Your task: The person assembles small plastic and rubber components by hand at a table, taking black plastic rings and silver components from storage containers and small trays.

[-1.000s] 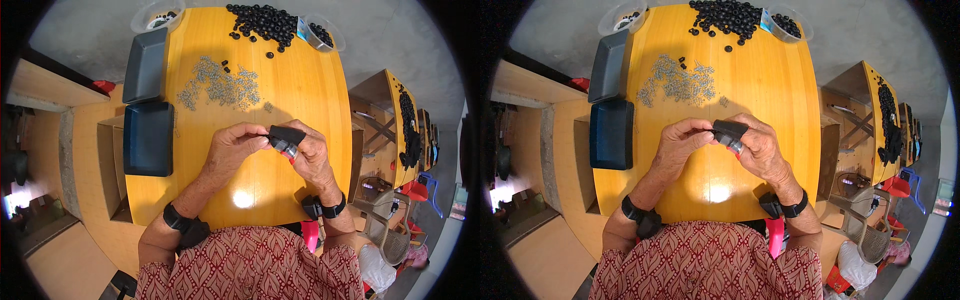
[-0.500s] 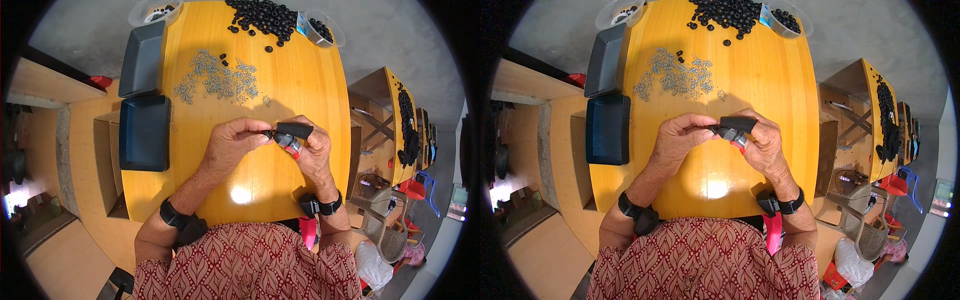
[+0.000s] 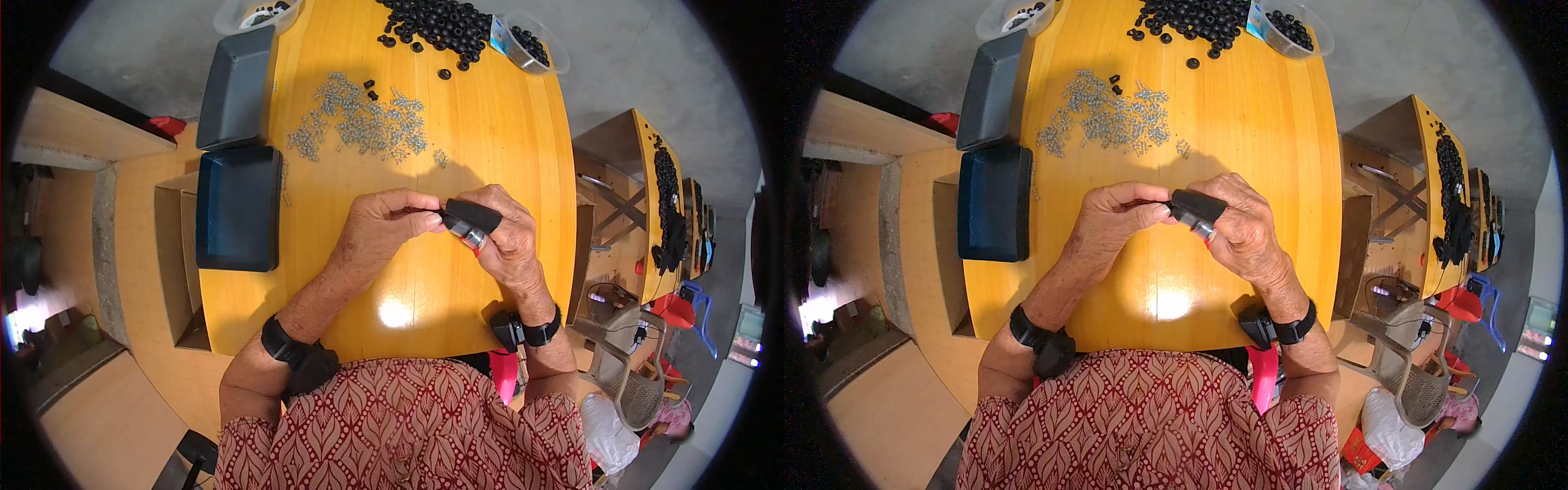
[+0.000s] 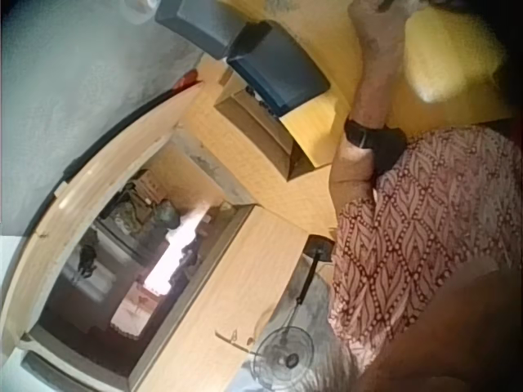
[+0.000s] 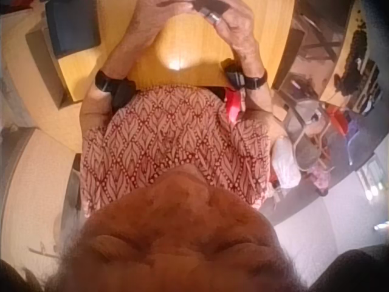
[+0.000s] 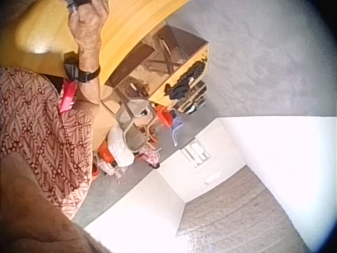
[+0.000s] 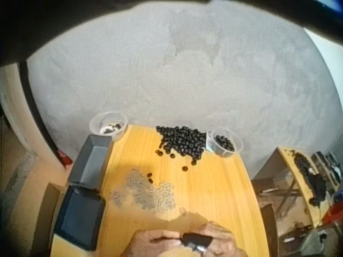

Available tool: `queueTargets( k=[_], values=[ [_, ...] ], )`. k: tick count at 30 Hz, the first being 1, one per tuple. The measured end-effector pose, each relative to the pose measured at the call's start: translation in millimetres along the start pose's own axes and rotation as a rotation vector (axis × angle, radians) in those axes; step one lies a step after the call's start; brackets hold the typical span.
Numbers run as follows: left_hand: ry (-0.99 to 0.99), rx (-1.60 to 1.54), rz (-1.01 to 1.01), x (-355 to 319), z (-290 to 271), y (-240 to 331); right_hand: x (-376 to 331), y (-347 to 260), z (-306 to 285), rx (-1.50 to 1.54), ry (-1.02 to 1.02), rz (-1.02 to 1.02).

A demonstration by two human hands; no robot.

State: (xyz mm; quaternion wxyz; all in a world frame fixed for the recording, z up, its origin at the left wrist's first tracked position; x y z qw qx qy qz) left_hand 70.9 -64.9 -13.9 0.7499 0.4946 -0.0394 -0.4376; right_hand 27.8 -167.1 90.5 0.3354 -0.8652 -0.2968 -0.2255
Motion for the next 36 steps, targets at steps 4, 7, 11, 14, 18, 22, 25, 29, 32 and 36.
queueTargets(
  k=[4,7,11,14,18,22,25,29,32,36],
  values=[
    [0.013,0.007,-0.002,0,-1,-1,-3,0,5,0.009,-0.011,0.012],
    [0.016,-0.013,0.027,-1,-2,2,1,-6,5,-0.023,-0.016,0.063],
    [0.014,-0.057,0.041,2,-2,2,1,-1,2,-0.136,-0.025,0.105],
    [0.013,-0.063,0.045,2,-2,3,8,-11,5,-0.258,-0.073,0.012],
    [0.05,-0.024,0.064,0,-5,4,11,-18,12,-0.352,-0.111,-0.087],
    [0.084,0.02,0.05,1,-9,3,11,-21,9,-0.344,-0.092,-0.118],
    [0.089,0.048,0.021,-2,-6,7,8,-20,8,-0.344,-0.08,-0.132],
    [0.075,0.062,0.002,-1,-7,3,6,-19,11,-0.331,-0.092,-0.138],
    [0.071,0.028,0.018,1,-7,1,9,-18,12,-0.326,-0.114,-0.113],
    [0.069,-0.025,0.021,0,-4,0,12,-13,13,-0.34,-0.144,-0.052]
  ],
)
Point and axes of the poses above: each hand's wrist, its own x-axis towards the middle knuckle, its own z-axis out of the palm, y = z × x, the point moved 10 cm from there along x, towards the middle knuckle, and after that the axes turned 12 degrees about -z, right-handed, at the moved point
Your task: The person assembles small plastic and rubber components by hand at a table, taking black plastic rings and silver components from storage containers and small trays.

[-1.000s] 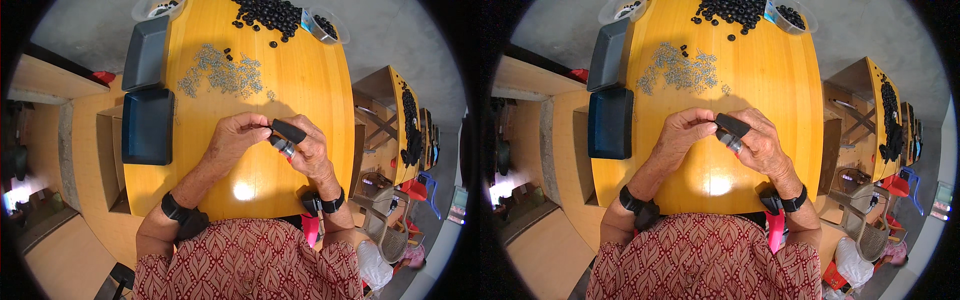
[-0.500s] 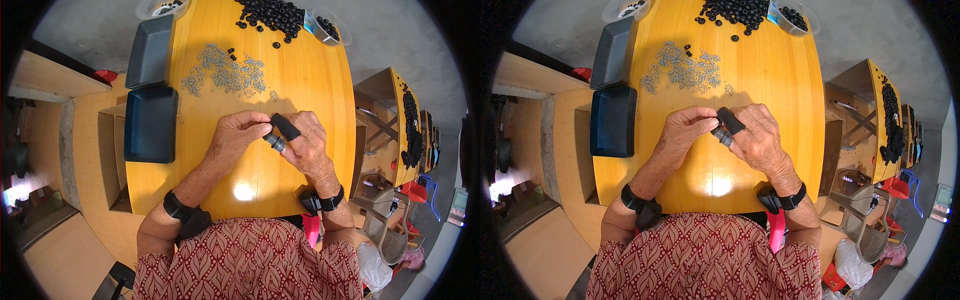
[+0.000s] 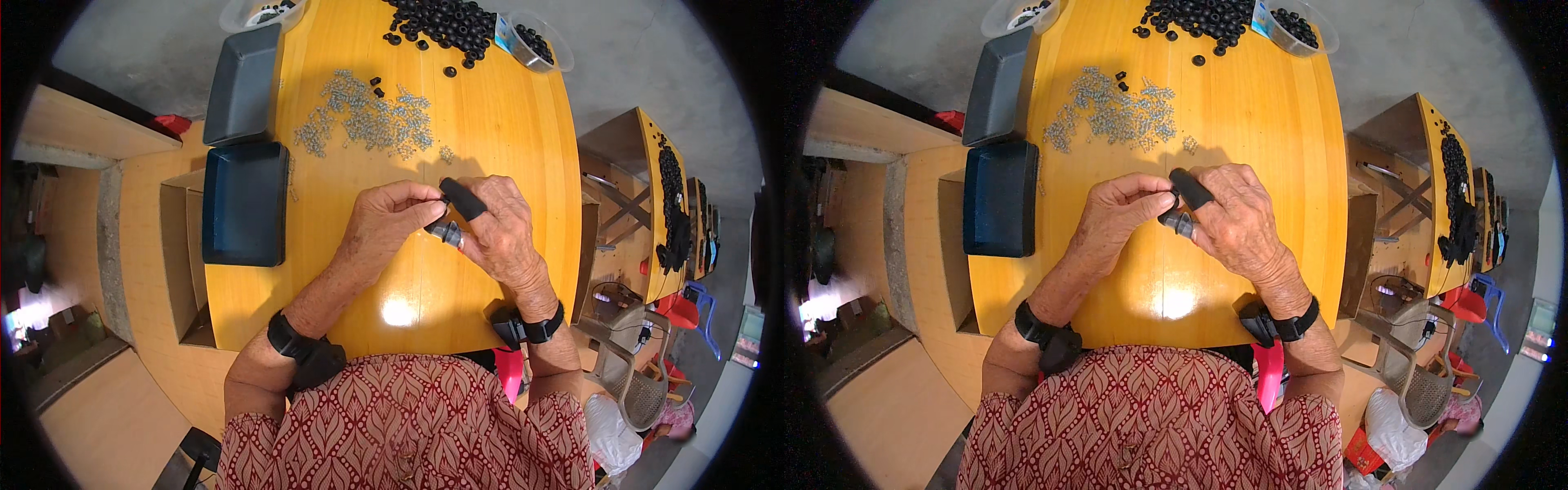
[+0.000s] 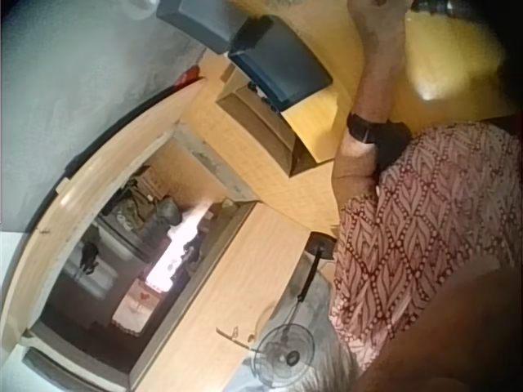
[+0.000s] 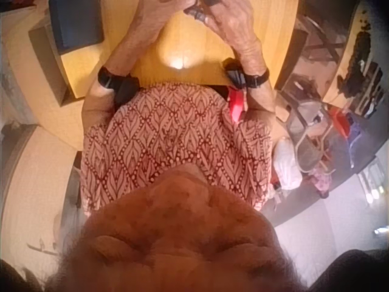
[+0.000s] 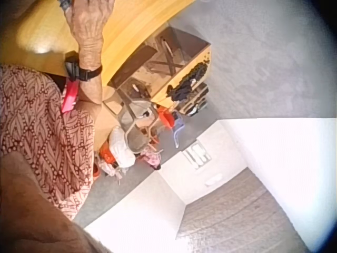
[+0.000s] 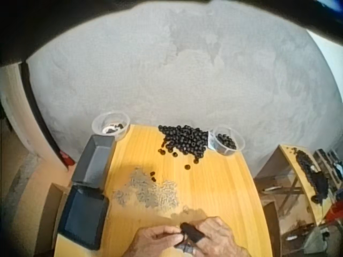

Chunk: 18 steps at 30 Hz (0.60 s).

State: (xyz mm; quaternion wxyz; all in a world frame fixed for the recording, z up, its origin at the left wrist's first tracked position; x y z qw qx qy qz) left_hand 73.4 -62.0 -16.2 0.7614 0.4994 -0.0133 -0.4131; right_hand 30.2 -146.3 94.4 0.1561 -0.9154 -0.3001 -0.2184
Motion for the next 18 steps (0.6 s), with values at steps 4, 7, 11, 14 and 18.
queueTargets(
  k=[4,7,11,14,18],
  values=[
    [0.032,0.086,-0.001,0.1,-2.1,-2.1,-2.4,-3.0,2.8,-0.013,-0.015,-0.046],
    [0.05,0.162,0.02,0.2,-2.7,0.9,-4.3,-1.1,-0.3,-0.002,0.006,-0.065],
    [0.022,0.133,-0.01,-0.2,-1.0,4.6,-3.0,1.1,-3.0,-0.018,0.01,-0.037],
    [0.0,0.22,0.012,-1.8,2.7,6.1,-1.7,-1.1,-5.1,-0.017,0.034,-0.054],
    [-0.01,0.229,0.041,-1.4,4.7,4.1,-5.6,-0.4,-1.4,-0.007,0.04,-0.053]
  ],
)
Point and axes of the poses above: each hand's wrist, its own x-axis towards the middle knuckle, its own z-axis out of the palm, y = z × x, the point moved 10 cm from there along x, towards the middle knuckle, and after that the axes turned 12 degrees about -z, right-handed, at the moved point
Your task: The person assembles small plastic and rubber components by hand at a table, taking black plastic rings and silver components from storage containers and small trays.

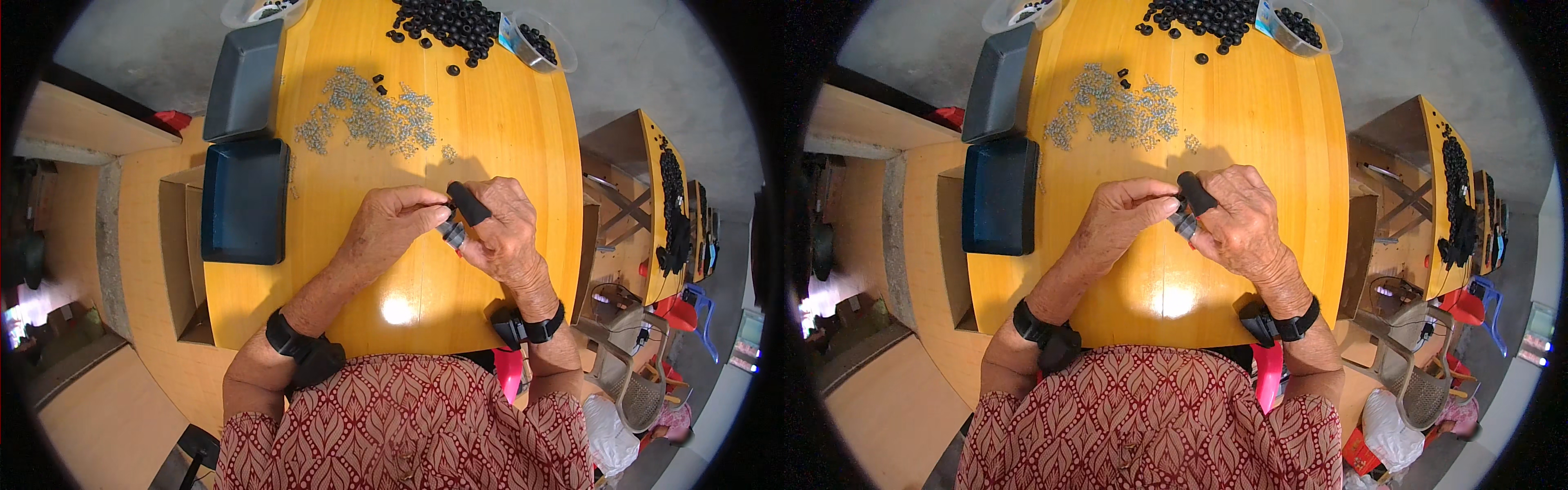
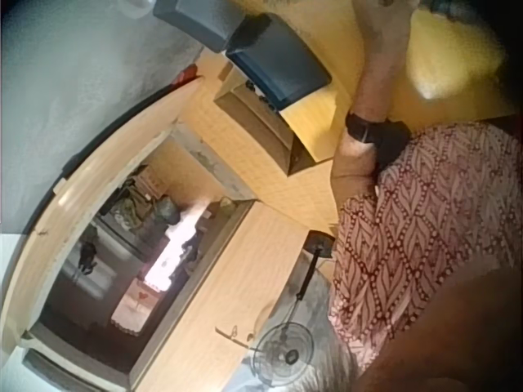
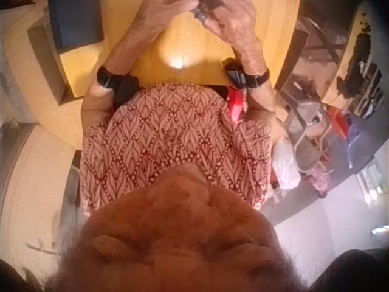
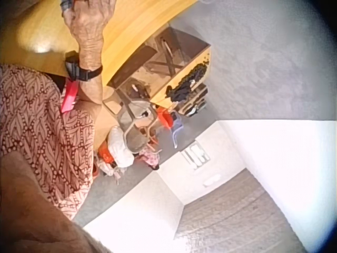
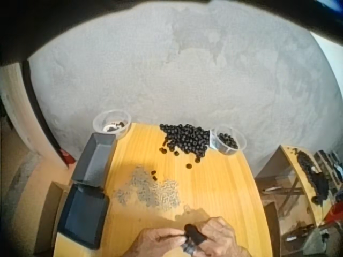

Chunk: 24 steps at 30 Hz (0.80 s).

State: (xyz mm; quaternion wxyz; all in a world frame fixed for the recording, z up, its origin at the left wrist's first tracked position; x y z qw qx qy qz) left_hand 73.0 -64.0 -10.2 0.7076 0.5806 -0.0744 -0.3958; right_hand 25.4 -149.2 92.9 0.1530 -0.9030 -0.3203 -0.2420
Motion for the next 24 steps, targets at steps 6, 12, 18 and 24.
queueTargets(
  k=[6,12,18,24],
  values=[
    [0.061,0.093,0.056,-3,0,2,-2,-6,1,-0.01,-0.002,-0.045],
    [0.103,0.079,0.047,-2,-3,3,1,-7,4,-0.06,-0.011,-0.018],
    [0.01,-0.069,-0.009,2,-1,-5,6,-11,6,-0.092,-0.07,-0.017],
    [0.141,-0.003,0.086,1,-6,0,4,-12,9,-0.105,-0.099,0.001]
  ],
)
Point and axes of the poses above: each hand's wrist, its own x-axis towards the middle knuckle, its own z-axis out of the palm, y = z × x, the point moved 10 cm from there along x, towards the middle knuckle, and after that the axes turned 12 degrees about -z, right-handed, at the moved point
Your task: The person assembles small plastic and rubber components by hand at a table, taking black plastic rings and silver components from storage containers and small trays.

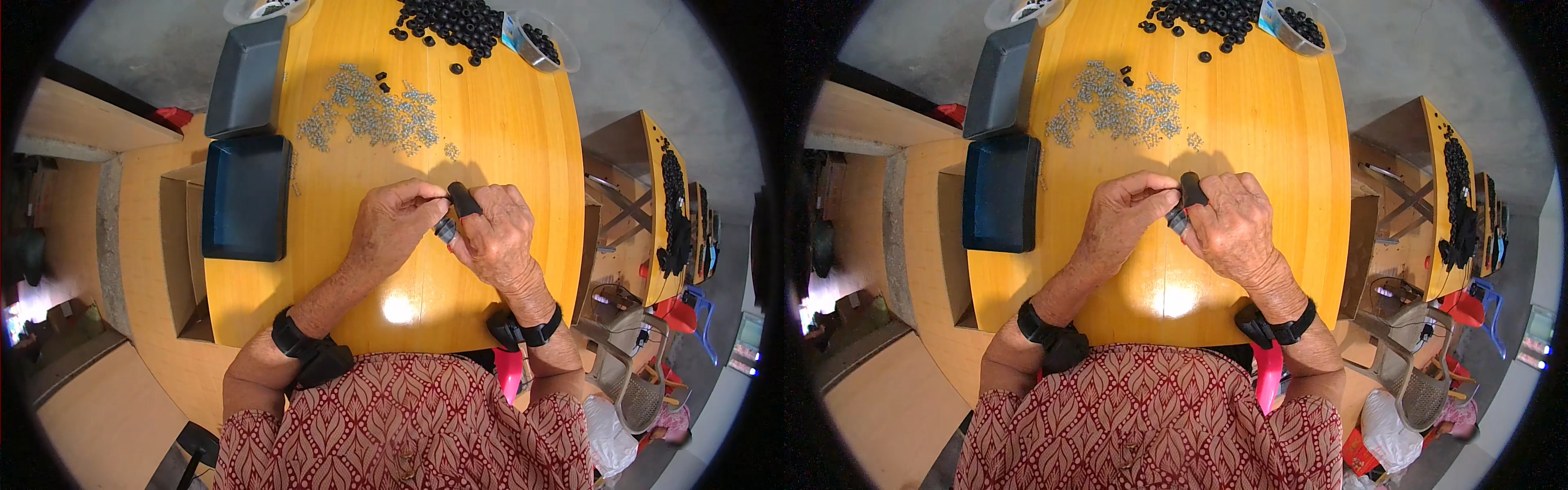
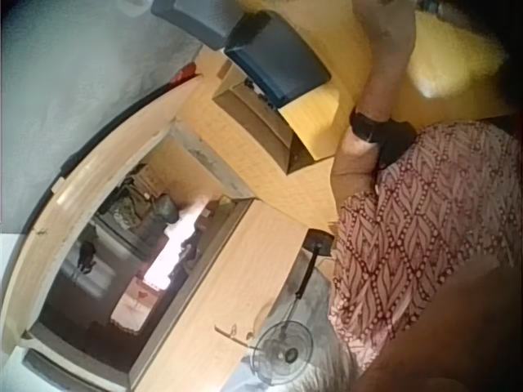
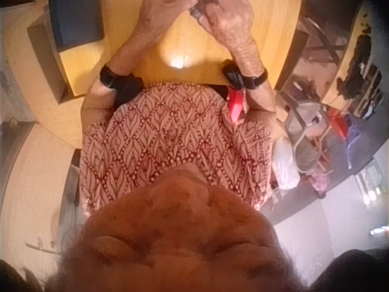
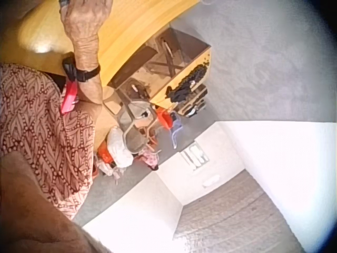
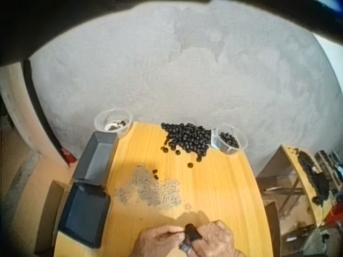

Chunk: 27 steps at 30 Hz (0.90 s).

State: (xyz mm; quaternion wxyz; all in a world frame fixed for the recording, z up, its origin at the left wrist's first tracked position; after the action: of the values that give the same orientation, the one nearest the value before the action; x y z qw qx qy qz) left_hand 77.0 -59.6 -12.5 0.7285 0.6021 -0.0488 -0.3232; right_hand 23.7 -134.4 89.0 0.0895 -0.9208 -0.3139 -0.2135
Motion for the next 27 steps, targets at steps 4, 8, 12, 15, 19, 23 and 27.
queueTargets(
  k=[4,8,12,15,19,23,27],
  values=[
    [-0.036,-0.019,-0.044,1,-1,-4,-5,7,3,0.062,0.008,0.049],
    [-0.1,-0.021,-0.1,0,4,-6,-4,6,-2,0.072,0.032,0.033],
    [-0.14,-0.124,-0.113,-1,5,-2,-3,8,-3,0.084,0.031,0.044],
    [-0.145,-0.149,-0.131,-2,3,-4,-2,6,-4,0.066,0.037,0.005],
    [-0.147,-0.083,-0.162,-1,5,-6,-3,1,-8,0.059,0.064,-0.08],
    [-0.139,-0.055,-0.169,-2,6,-6,-5,1,-7,0.055,0.081,-0.116],
    [-0.191,-0.102,-0.145,-2,9,-2,-7,4,-8,0.071,0.114,-0.101]
  ],
)
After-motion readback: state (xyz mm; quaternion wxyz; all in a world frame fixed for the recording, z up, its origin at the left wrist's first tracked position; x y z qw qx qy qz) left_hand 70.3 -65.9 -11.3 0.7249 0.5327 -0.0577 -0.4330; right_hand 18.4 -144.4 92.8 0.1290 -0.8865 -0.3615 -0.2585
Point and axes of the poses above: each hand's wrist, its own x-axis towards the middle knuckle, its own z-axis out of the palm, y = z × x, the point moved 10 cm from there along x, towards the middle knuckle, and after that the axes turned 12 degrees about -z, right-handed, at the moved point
